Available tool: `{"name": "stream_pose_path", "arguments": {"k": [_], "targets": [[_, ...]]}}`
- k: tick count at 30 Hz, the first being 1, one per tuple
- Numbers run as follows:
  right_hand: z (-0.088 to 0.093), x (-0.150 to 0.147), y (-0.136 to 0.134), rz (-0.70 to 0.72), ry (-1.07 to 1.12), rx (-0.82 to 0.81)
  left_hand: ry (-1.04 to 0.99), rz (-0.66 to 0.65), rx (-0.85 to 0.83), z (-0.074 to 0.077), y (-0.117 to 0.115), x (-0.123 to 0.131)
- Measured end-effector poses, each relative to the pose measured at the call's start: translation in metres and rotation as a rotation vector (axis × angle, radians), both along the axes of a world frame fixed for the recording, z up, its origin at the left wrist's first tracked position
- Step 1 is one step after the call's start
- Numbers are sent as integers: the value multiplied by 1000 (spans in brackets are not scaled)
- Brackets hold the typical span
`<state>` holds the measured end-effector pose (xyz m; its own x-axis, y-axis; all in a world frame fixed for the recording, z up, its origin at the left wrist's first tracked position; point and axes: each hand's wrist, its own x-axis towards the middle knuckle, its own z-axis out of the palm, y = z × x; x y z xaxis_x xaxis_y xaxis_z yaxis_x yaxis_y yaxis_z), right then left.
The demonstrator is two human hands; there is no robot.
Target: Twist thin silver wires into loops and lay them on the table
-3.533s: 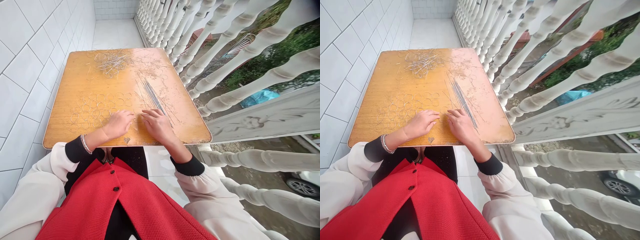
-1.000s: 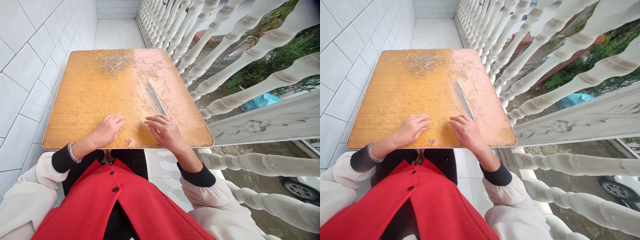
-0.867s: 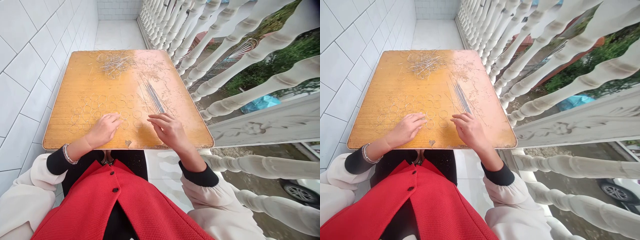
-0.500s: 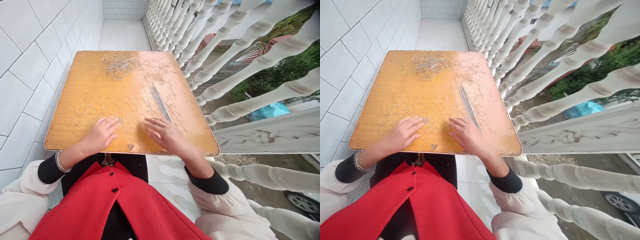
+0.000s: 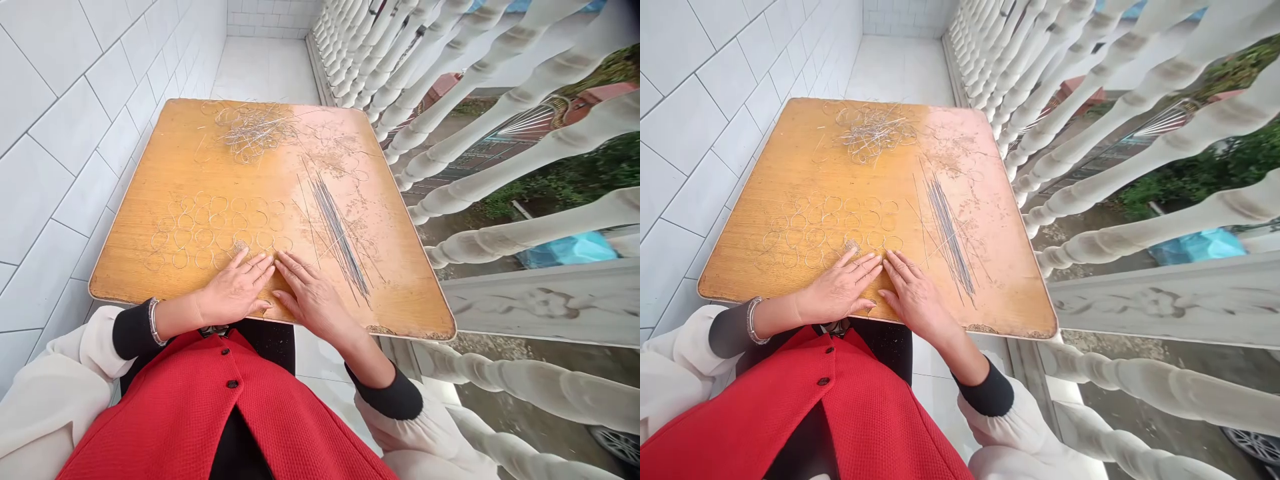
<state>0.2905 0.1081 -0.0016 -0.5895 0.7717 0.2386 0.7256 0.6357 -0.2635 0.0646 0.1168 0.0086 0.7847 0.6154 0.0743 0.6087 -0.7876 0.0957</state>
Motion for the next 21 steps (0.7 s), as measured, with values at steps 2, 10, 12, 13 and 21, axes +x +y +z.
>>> {"name": "stream_pose_path", "arguments": {"k": [2,10,12,13,21], "targets": [[0,-2,0,4,-13,17,-6,5,0,-1,0,3],[18,16,-2,-6,30,128,-194,-7,94,18,-12,-26],[28,29,3,-33,58,144,-276,-16,105,25,-19,-47],[34,35,6,-45,64,149,-319,-8,110,28,-22,-58],[69,39,58,-8,-13,106,-533,247,155,12,-39,-120]]}}
